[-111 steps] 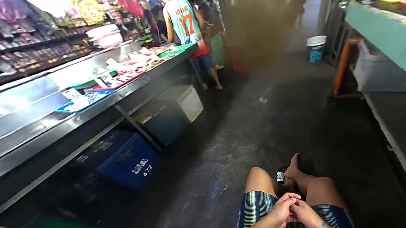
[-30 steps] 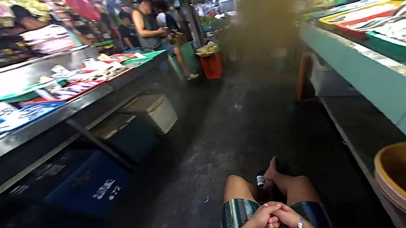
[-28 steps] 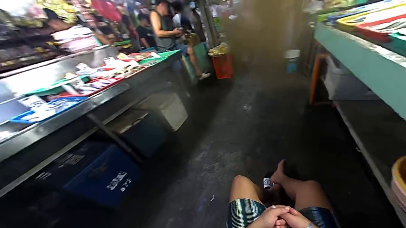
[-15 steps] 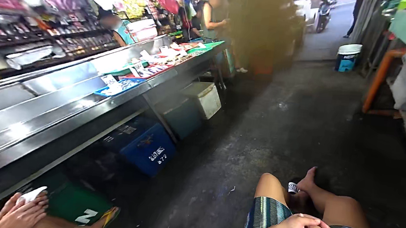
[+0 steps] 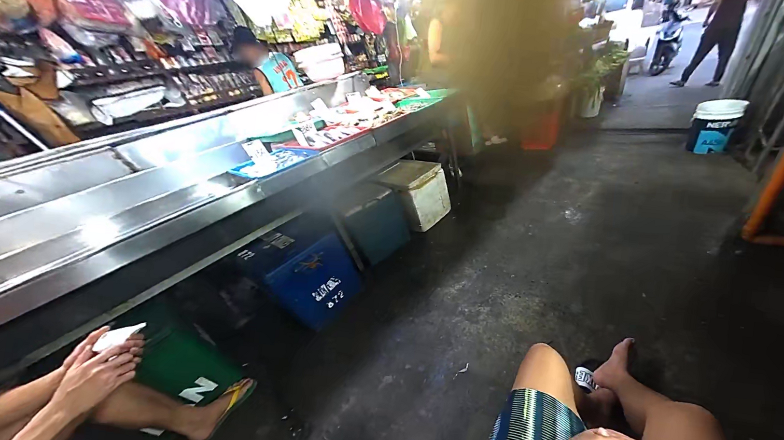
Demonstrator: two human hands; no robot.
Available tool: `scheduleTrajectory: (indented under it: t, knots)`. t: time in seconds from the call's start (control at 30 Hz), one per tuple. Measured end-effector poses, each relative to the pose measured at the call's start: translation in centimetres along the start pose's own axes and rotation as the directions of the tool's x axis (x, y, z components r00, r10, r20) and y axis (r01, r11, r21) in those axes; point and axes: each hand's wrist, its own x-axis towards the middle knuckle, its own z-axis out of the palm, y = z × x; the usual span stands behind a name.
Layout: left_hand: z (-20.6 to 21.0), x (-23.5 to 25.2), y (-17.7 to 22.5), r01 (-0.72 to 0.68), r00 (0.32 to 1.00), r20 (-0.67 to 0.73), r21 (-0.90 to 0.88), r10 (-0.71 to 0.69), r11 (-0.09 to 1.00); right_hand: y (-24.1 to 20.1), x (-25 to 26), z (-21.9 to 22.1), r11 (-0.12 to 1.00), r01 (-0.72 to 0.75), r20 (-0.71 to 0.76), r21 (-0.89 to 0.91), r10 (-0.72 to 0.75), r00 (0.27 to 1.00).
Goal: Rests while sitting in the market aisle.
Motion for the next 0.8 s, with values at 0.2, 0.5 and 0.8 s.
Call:
scheduleTrajectory:
  t: [0.2, 0.5, 0.8]
  knots:
    - [-0.2, 0.6, -0.3, 0.028, 1.000, 0.002, 0.040, -0.028, 0.999, 0.3, 0.4, -1.1, 0.999, 0.011, 0.044, -0.044, -0.009, 0.999]
    - [-0.1, 1.0, -0.4, 0.028, 1.000, 0.011, -0.009, -0.028, 1.000, 1.2, 1.4, -2.2, 1.000, 0.017, 0.054, -0.003, -0.017, 0.998]
    - [-0.3, 0.7, -0.4, 0.028, 1.000, -0.009, -0.022, -0.028, 0.999, 1.2, 1.9, -2.1, 0.996, 0.072, 0.122, -0.050, -0.065, 0.990]
